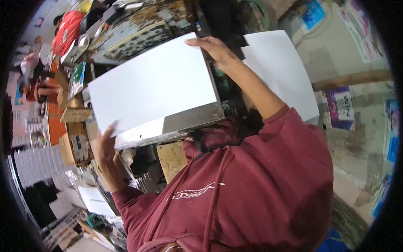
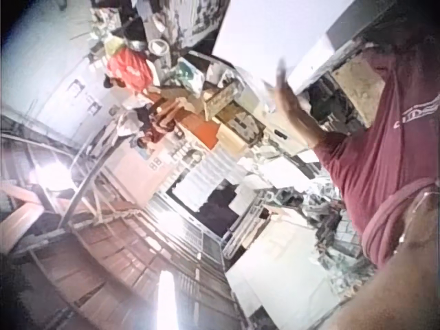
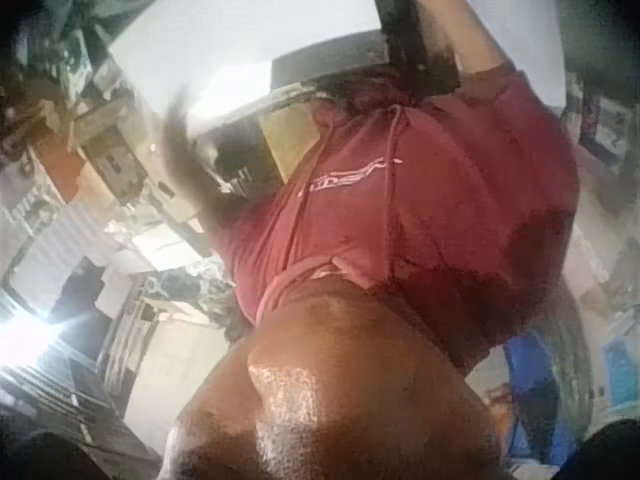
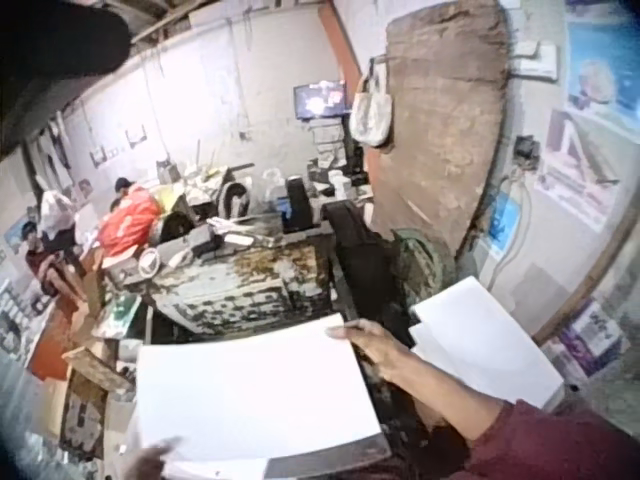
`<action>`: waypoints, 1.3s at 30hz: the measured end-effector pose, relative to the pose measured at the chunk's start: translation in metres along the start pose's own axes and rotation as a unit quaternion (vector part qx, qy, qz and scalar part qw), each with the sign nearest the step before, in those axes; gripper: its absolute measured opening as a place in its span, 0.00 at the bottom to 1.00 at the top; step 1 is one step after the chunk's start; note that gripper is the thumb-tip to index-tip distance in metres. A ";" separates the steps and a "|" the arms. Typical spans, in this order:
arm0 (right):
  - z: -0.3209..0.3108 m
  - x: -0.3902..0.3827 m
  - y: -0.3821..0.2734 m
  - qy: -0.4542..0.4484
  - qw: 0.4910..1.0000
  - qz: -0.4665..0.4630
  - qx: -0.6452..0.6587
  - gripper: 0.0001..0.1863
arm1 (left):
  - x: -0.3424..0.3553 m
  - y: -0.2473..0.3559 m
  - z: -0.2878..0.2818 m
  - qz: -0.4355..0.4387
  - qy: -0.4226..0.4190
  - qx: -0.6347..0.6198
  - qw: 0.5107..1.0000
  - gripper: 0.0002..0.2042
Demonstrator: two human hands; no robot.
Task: Manually feeding sheets of paper into an industrial platen press or die-cutting machine for processing.
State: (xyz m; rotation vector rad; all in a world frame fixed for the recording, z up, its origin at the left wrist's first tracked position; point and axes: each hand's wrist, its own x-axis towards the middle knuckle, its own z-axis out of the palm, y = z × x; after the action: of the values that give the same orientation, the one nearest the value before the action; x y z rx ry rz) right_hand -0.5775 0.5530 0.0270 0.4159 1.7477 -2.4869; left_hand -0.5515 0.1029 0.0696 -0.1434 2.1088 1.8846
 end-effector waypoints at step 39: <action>-0.231 -0.366 -0.036 0.428 0.872 0.193 -0.137 0.56 | 0.199 0.075 0.502 -0.116 -0.570 0.017 0.813 0.23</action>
State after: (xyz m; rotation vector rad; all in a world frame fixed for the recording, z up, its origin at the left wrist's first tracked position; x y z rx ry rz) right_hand -0.1920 0.7462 0.0826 1.8336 1.9197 -1.8131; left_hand -0.6801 0.6319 0.0388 0.5783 1.1860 1.2242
